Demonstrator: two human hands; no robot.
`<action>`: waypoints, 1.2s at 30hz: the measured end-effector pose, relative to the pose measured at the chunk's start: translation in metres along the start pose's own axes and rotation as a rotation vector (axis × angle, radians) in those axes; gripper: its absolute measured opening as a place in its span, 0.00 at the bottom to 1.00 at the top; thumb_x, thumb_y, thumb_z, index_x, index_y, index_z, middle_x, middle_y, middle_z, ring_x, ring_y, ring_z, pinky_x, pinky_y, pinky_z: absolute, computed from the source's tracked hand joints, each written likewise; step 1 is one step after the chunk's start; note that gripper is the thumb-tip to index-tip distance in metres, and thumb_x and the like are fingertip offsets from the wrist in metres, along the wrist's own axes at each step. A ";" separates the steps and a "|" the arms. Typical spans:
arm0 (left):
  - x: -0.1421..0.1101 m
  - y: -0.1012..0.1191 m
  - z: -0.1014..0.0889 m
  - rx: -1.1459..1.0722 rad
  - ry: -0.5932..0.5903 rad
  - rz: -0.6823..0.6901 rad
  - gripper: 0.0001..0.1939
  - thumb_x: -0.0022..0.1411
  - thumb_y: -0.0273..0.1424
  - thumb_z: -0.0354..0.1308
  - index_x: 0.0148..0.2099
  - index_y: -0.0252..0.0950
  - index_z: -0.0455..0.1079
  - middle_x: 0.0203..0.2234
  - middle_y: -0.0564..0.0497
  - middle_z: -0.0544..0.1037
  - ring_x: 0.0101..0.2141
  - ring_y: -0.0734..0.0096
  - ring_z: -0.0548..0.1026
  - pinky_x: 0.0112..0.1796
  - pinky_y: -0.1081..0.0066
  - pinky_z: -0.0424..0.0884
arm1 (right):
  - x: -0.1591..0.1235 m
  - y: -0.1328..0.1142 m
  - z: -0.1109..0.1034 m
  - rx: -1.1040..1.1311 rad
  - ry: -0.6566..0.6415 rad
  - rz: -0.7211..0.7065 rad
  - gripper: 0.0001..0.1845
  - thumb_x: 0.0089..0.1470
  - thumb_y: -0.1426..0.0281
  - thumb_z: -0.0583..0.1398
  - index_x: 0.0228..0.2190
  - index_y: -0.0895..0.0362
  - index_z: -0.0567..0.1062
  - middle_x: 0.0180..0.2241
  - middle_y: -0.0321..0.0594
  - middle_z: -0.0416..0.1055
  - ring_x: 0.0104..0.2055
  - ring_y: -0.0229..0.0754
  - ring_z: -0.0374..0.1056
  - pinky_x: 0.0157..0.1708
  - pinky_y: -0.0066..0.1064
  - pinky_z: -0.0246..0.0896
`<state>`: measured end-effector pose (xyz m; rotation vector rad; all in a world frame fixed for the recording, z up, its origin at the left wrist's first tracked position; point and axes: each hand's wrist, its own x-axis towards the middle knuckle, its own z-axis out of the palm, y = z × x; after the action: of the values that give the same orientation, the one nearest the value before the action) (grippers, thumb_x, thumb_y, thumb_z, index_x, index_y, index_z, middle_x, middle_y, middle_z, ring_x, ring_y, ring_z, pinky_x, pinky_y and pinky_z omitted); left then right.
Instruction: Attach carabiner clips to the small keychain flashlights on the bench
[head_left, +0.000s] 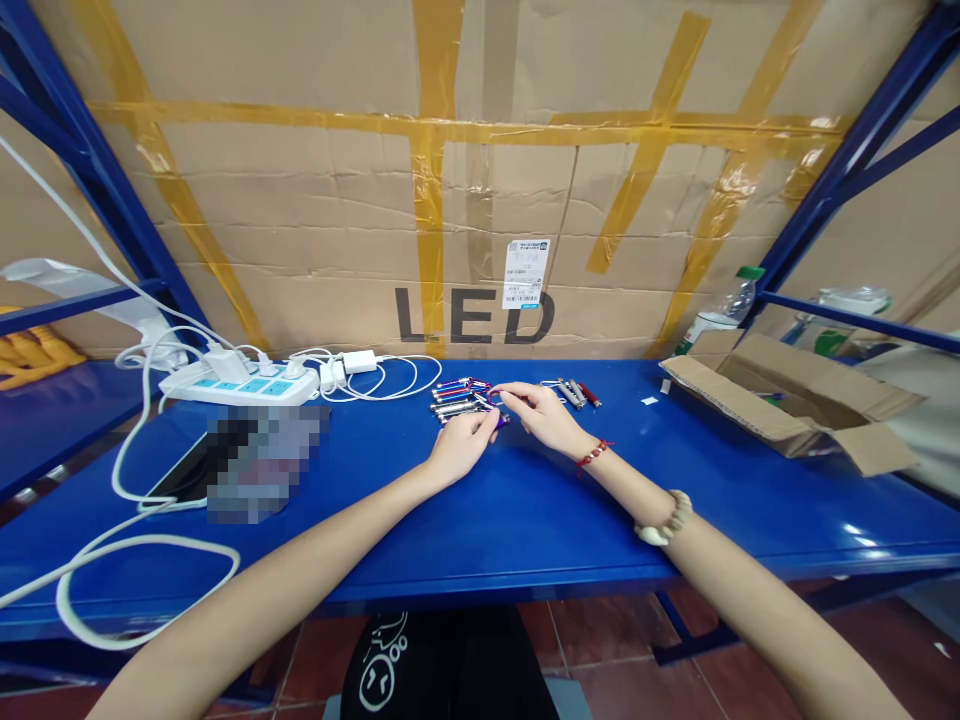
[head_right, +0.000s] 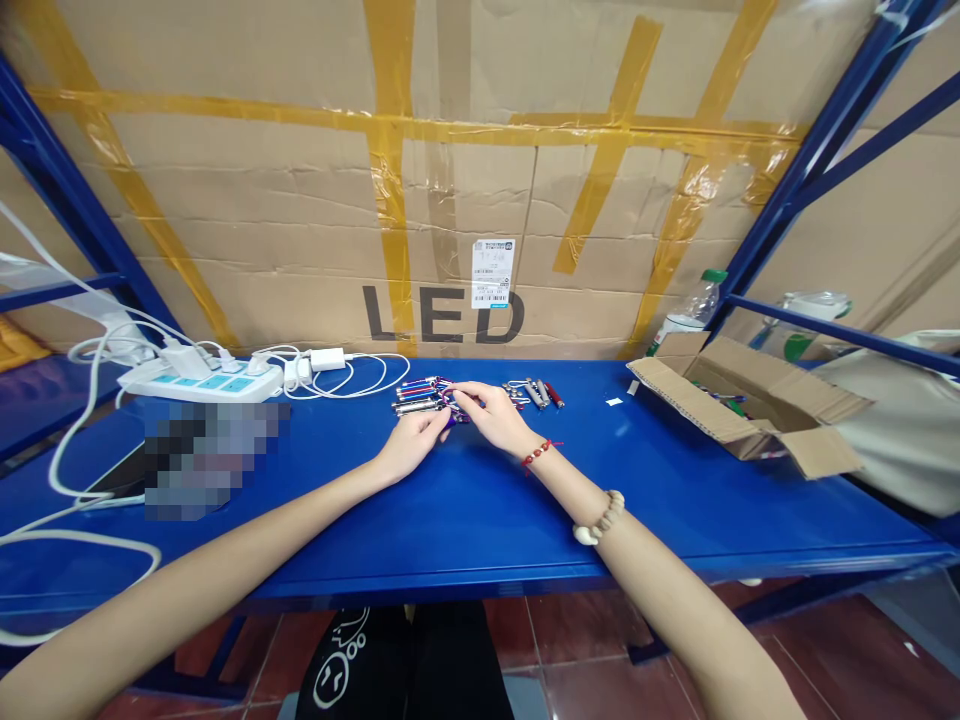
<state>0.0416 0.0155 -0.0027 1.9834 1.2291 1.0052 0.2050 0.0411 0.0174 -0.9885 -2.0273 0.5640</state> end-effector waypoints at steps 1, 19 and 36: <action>0.000 0.001 0.000 0.018 -0.013 0.005 0.24 0.64 0.42 0.40 0.21 0.35 0.60 0.16 0.56 0.66 0.22 0.74 0.64 0.28 0.73 0.56 | 0.000 0.000 0.000 -0.003 -0.004 -0.001 0.21 0.58 0.59 0.52 0.40 0.60 0.77 0.28 0.42 0.75 0.28 0.39 0.68 0.28 0.30 0.62; -0.001 0.004 -0.001 0.007 0.024 -0.078 0.22 0.64 0.44 0.39 0.23 0.36 0.60 0.15 0.57 0.62 0.21 0.75 0.62 0.27 0.74 0.56 | 0.003 0.011 0.000 -0.198 0.046 -0.077 0.15 0.58 0.66 0.51 0.37 0.57 0.76 0.36 0.41 0.76 0.33 0.40 0.68 0.34 0.30 0.61; -0.001 0.003 0.000 0.017 0.011 -0.076 0.22 0.64 0.43 0.40 0.23 0.36 0.60 0.15 0.57 0.61 0.20 0.76 0.60 0.25 0.75 0.55 | 0.001 0.013 0.002 -0.332 -0.057 -0.131 0.13 0.59 0.68 0.52 0.36 0.57 0.76 0.36 0.42 0.75 0.35 0.40 0.68 0.35 0.30 0.59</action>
<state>0.0422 0.0133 -0.0009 1.9312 1.3128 0.9730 0.2091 0.0499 0.0084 -1.0281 -2.2647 0.1901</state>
